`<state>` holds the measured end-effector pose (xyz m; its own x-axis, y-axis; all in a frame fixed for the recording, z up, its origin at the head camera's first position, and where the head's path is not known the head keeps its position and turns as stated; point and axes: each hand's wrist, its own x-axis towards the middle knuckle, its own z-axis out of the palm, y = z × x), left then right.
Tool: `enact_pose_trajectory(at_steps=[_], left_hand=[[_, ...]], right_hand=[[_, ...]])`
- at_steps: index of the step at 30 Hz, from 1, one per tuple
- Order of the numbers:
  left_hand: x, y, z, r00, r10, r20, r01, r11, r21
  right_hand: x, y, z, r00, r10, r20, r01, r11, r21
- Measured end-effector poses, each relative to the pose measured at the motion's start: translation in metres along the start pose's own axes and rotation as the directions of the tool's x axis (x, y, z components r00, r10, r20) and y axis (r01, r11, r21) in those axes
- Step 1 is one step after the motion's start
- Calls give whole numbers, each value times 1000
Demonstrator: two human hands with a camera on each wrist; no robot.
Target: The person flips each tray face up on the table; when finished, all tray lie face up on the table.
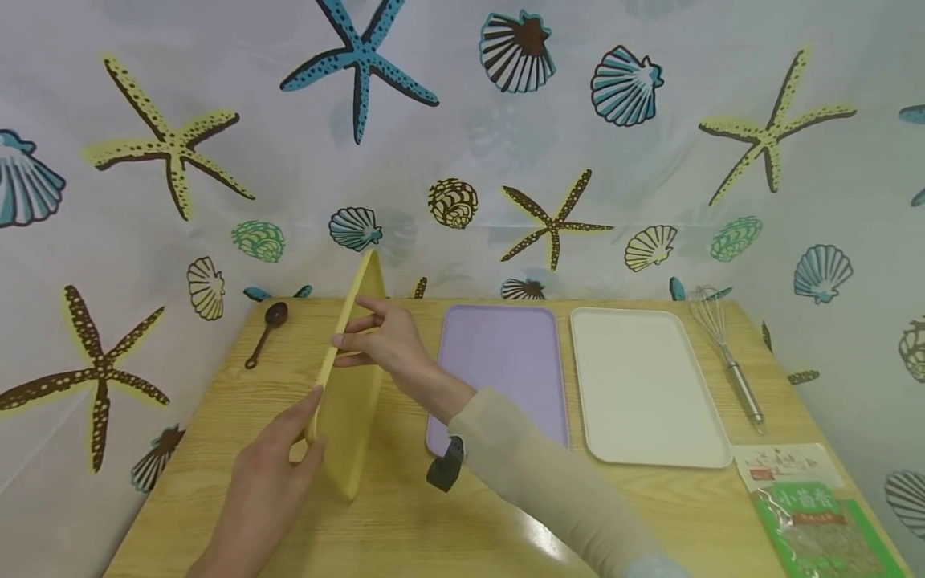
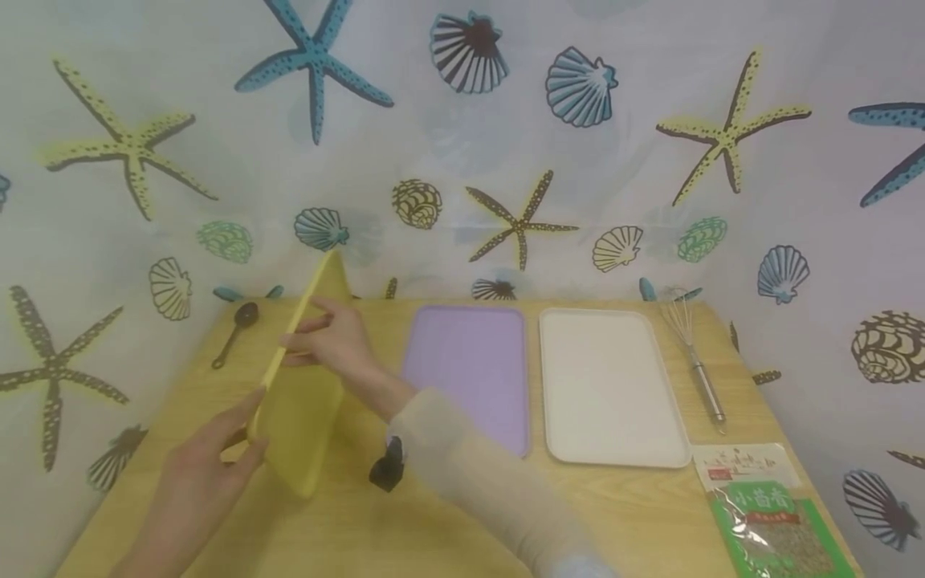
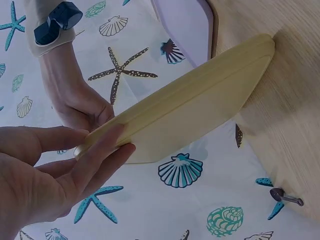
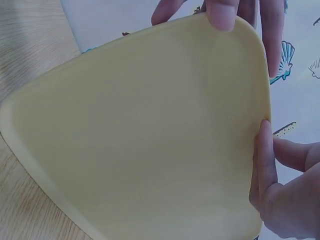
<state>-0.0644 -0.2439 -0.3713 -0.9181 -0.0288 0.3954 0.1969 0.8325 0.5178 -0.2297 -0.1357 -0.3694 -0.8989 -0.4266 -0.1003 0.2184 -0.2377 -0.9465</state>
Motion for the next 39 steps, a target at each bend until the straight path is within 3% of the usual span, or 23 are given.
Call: enact_pose_trajectory(at_steps=[7,12,15,20,25,28,32,39], left_hand=[[-2,-5,-5,998,-63,-22,63,998,4],[-3,-12,-10,991,-125,-57,126,992,13],[-4,-14,-13,981,-185,-57,185,983,2],[-5,-19,-15,969,-240,-53,239,971,-26],[-4,-28,-17,966,-245,-80,245,970,-10],[-2,-34,-22,953,-298,-53,299,954,6],[1,-39,-28,930,-367,7,367,930,6],[5,-50,-34,927,-374,18,374,927,-37]], right_hand=[[-2,2,-1,999,-28,47,30,999,-40],[1,29,-16,998,3,70,12,978,-210],[2,58,-27,997,75,29,-60,937,-343],[-4,98,-42,984,174,-44,-172,840,-515],[-10,115,-46,990,134,-37,-128,780,-612],[-9,118,-44,994,106,-28,-100,771,-629],[-7,120,-41,994,112,-20,-101,788,-607],[-6,120,-41,992,127,-9,-110,816,-568]])
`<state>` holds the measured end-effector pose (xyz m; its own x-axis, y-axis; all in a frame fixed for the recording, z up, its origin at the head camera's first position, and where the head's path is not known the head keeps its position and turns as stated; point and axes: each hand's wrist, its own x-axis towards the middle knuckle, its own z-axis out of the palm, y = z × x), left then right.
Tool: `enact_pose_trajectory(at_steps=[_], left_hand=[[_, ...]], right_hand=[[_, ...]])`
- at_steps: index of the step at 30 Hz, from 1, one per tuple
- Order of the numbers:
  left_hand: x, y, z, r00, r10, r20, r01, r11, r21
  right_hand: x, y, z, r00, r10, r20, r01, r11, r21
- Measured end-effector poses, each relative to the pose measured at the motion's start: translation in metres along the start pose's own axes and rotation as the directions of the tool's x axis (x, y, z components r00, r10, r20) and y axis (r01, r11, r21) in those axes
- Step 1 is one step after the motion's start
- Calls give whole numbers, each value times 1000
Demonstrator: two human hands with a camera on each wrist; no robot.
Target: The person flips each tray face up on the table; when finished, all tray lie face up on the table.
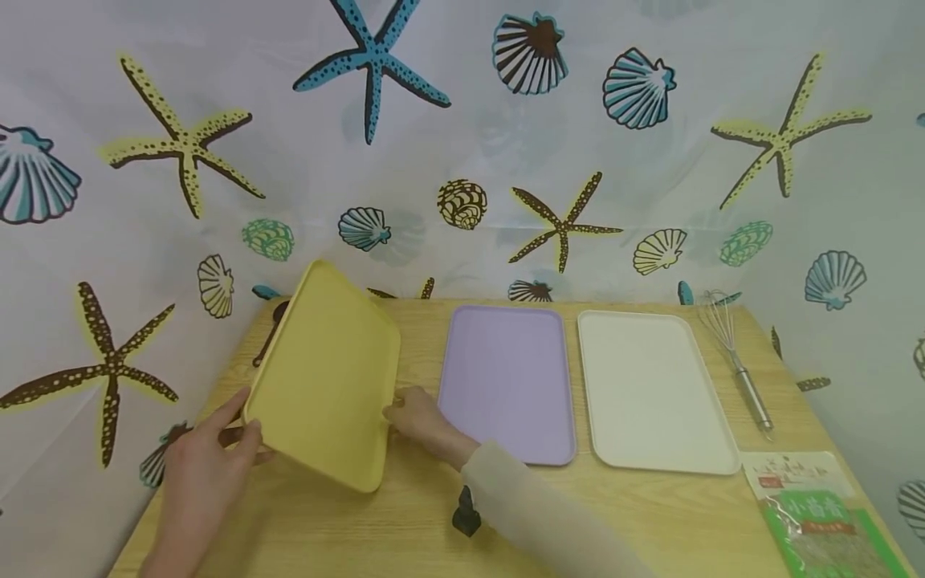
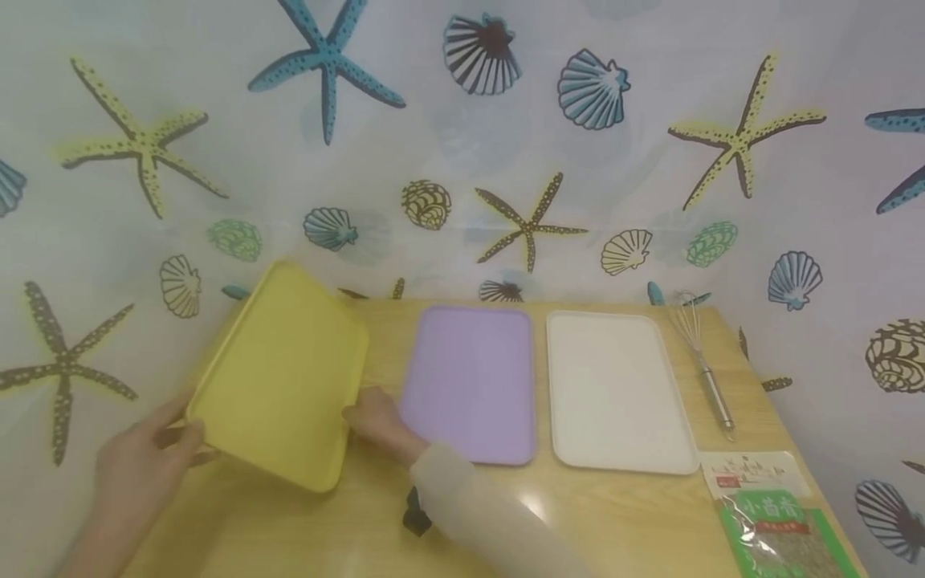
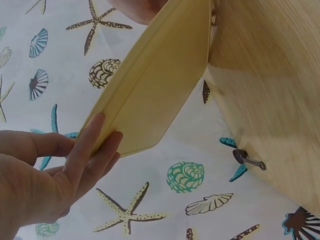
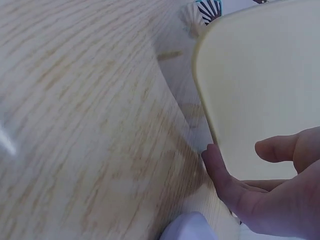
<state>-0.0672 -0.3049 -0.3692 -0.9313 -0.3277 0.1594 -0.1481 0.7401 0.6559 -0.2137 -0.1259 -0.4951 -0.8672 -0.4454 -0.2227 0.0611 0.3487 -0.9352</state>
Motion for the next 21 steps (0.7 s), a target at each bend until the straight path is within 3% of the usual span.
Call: enact_pose_trajectory(at_steps=[4,9,11,15,19,21], left_hand=[[4,-10,-7,995,-74,68,80,993,-84],[10,-22,-15,984,-92,152,120,975,-188],[12,-26,-18,979,-94,182,127,975,-184],[16,-34,-24,951,-119,285,185,958,-217],[21,-45,-25,917,-132,377,260,914,-312],[23,-53,-24,909,-112,401,269,894,-359]], right_hand=[[4,1,-1,1000,17,1,-17,999,35],[16,8,-4,1000,26,-9,-26,998,58],[20,13,-4,1000,26,-9,-25,998,59],[21,14,-6,999,39,-4,-38,995,95],[17,10,-9,996,85,-8,-83,985,153],[16,9,-10,995,99,-13,-95,981,168]])
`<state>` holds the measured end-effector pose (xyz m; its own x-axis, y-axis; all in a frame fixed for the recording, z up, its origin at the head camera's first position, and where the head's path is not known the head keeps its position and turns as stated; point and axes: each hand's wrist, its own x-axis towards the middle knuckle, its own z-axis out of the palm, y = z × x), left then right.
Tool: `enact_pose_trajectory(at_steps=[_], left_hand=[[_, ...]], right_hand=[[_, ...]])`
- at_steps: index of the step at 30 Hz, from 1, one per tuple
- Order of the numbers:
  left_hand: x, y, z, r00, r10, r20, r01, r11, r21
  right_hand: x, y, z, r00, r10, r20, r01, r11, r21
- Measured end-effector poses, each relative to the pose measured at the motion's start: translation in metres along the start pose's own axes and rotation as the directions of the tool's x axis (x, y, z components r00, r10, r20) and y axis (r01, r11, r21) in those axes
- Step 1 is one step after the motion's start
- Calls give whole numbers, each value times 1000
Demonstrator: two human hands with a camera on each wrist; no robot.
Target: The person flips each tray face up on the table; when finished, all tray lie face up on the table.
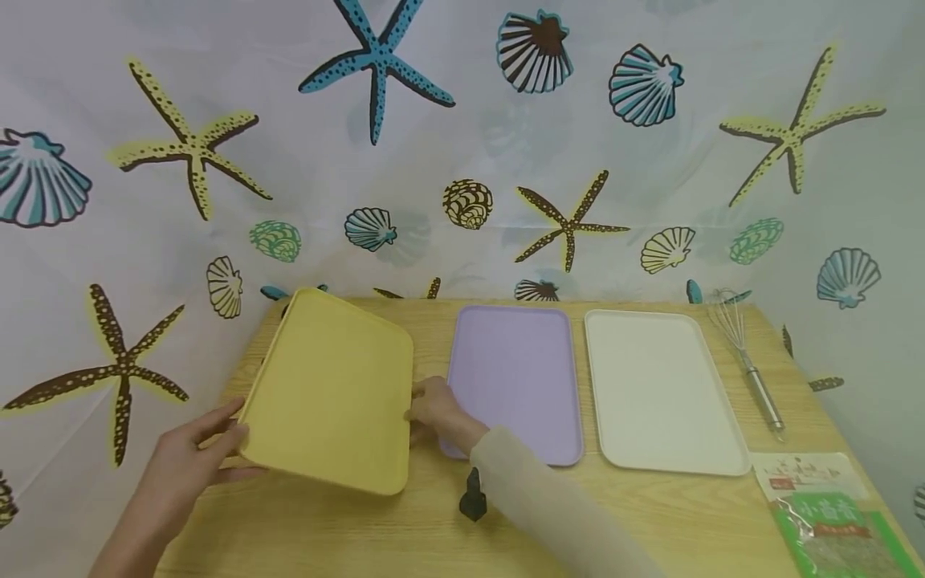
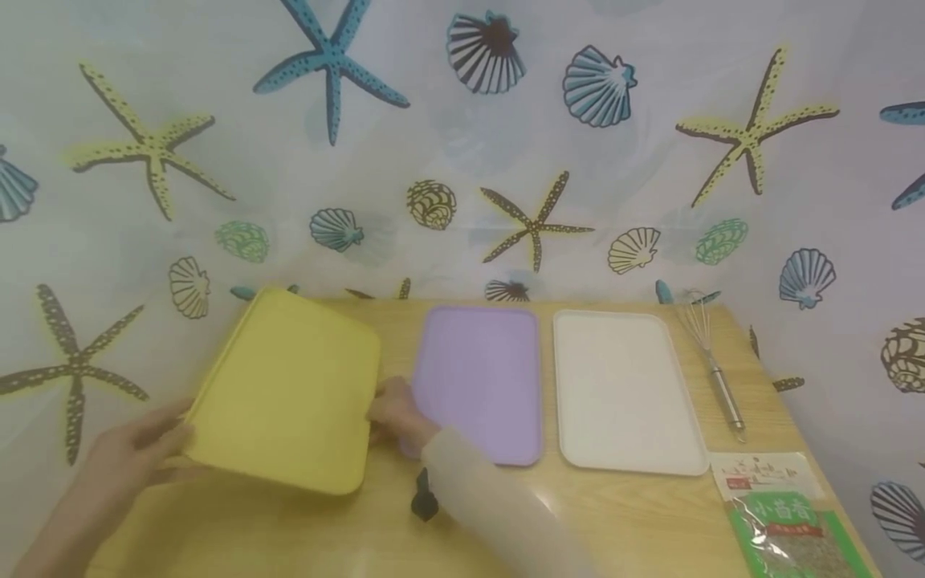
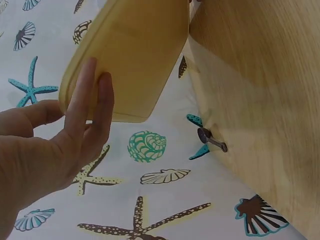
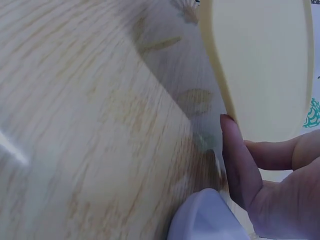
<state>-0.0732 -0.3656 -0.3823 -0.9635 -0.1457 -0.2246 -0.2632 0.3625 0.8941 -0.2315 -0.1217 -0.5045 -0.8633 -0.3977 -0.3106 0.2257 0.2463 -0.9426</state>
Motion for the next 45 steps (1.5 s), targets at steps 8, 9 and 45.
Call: enact_pose_trajectory(at_steps=[8,9,45], left_hand=[[23,-22,-17,995,32,92,-23,995,-100],[26,-23,-19,994,29,102,-19,995,-95],[120,-58,-43,980,-100,174,65,978,197]], right_hand=[[-4,-3,-6,1000,7,15,-7,1000,13],[-4,-3,-7,1000,5,11,-5,1000,4],[-1,-7,-17,995,-65,-78,66,998,16]])
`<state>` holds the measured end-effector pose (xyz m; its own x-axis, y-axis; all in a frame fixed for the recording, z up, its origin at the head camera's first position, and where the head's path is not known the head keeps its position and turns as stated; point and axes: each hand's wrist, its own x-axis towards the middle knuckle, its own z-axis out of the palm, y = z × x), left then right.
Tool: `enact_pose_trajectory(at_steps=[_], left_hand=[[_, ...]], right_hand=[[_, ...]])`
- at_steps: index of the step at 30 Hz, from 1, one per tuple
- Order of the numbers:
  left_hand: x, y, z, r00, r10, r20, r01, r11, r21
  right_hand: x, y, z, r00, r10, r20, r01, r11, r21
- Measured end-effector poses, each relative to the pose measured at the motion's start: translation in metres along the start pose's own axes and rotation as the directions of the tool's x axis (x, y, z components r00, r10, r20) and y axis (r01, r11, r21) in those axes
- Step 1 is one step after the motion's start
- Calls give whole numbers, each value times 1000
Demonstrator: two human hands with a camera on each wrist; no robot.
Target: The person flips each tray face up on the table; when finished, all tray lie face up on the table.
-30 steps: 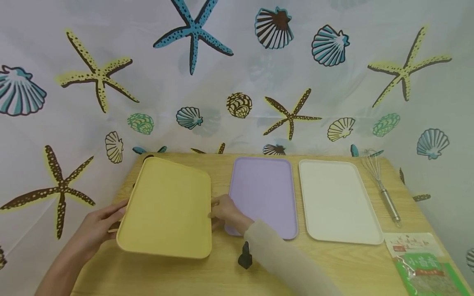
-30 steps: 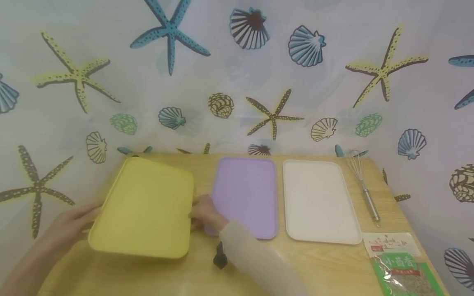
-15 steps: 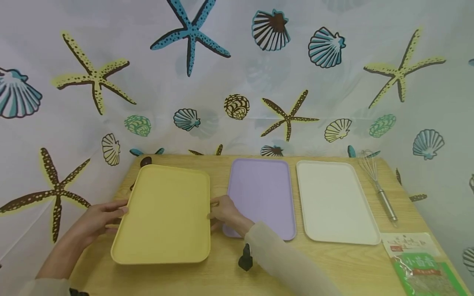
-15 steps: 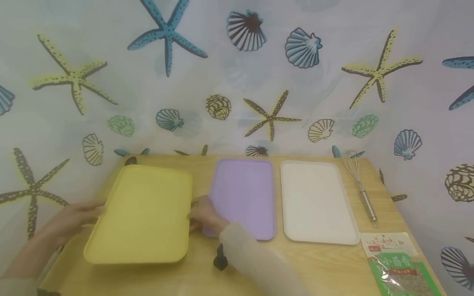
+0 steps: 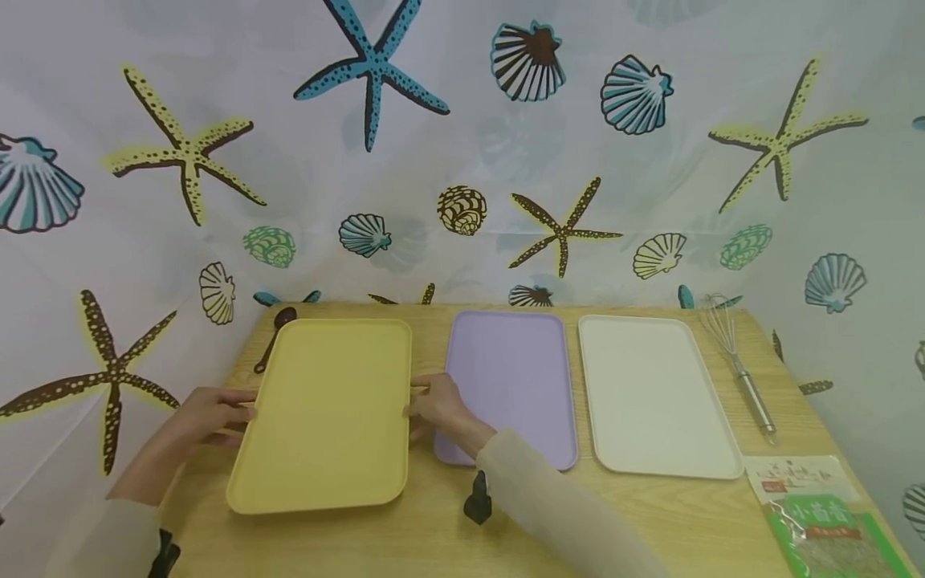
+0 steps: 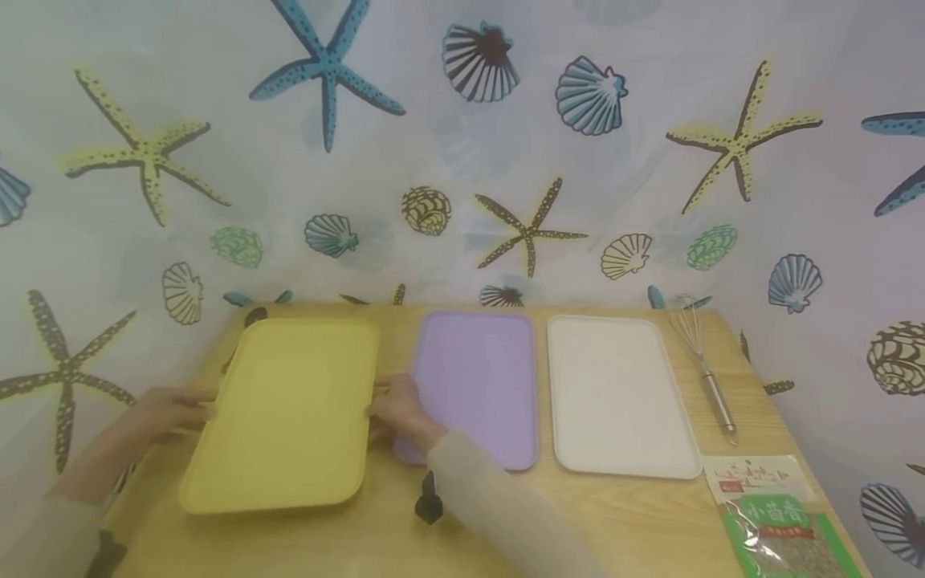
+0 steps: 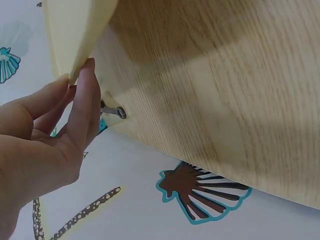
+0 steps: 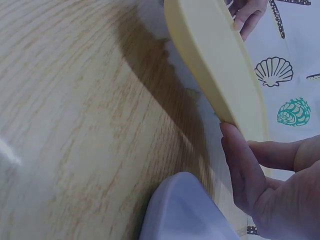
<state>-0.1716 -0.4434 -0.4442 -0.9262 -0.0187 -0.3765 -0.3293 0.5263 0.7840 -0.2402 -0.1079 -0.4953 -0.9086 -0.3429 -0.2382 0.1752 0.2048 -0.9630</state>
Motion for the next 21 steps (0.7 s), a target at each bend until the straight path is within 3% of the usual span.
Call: enact_pose_trajectory(at_steps=[6,10,21], left_hand=[[10,4,5,999,8,-50,-2,995,100],[17,4,7,997,0,-82,8,995,99],[37,-6,7,996,27,-82,-15,989,148]], right_hand=[[3,-2,0,1000,-12,-25,11,999,-33],[5,-6,0,1000,-3,-20,3,1000,6],[9,-11,2,999,40,-7,-39,998,42]])
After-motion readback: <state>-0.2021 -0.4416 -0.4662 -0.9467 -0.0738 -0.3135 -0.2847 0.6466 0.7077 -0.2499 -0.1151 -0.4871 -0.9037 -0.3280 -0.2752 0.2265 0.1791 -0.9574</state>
